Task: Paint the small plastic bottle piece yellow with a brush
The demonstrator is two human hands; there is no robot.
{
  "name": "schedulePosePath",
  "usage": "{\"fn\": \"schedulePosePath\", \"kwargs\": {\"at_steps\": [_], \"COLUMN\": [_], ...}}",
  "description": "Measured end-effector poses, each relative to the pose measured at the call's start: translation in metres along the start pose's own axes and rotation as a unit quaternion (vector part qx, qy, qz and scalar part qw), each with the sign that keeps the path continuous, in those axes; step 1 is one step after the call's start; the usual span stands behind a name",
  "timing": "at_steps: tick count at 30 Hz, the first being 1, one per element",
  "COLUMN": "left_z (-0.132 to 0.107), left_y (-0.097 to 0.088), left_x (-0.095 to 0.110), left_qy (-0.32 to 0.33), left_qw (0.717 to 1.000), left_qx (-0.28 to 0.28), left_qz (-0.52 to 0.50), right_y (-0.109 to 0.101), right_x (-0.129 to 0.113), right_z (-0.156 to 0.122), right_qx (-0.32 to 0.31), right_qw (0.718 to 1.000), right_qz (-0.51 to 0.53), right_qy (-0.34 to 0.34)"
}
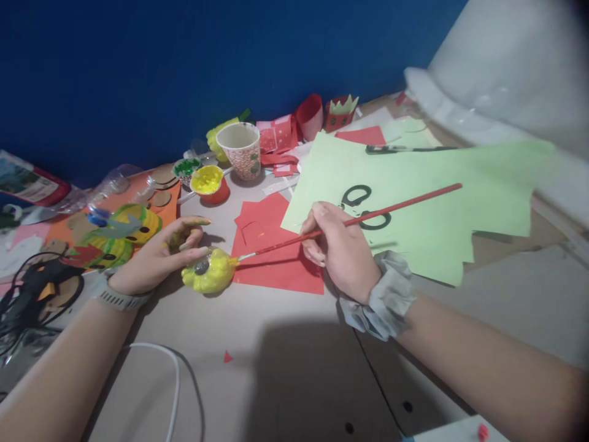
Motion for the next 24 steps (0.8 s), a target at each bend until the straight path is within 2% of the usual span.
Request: {"fn": "schedulePosePath", "kwargs": {"at_steps": [2,6,12,15,17,20,24], "left_z": [0.0,0.001,0.001,0.001,0.002,0.002,0.002], "left_y": [-0.002,-0.002,0.0,0.001,0.001,0.002,0.004], "left_x": [-0.001,-0.004,-0.003,-0.001,0.001,0.0,-0.001], "left_qy": [0.002,0.003,-0.012,-0.008,-0.004,-0.005,-0.004], "left_qw": [1.0,1.0,1.0,1.0,1.0,1.0,0.999], "left_qx": [0.002,0.0,0.006,0.003,0.002,0.001,-0.009], "left_qz": [0.005,0.0,-0.018,-0.024,-0.028,-0.029,-0.034], "right_y": [0.002,0.004,0.004,0.006,0.003,-0.002,0.005], "right_x": [0.0,0.007,-0.006,0.001,0.005,0.002,-0.002], "right_z": [0.0,0.001,-0.002,-0.001,0.0,0.0,0.0], "right_qx": [-0.01,-0.012,-0.023,-0.031,-0.012,0.005,-0.027], "right_qw": [1.0,0.998,0.998,0.999,0.999,1.0,0.999], "right_qz": [0.006,-0.045,0.043,0.018,-0.012,0.005,0.034], "right_qy": [-0.001,0.039,-0.025,0.005,0.027,0.009,-0.01]}}
Point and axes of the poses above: each hand's wrist, its own z-axis towards the middle knuckle, its own y-axis out of the palm, x = y × z, the point moved 10 cm from there along z, towards the middle knuckle, and after that the axes turned 12 degrees about y, right-handed, at the moved point
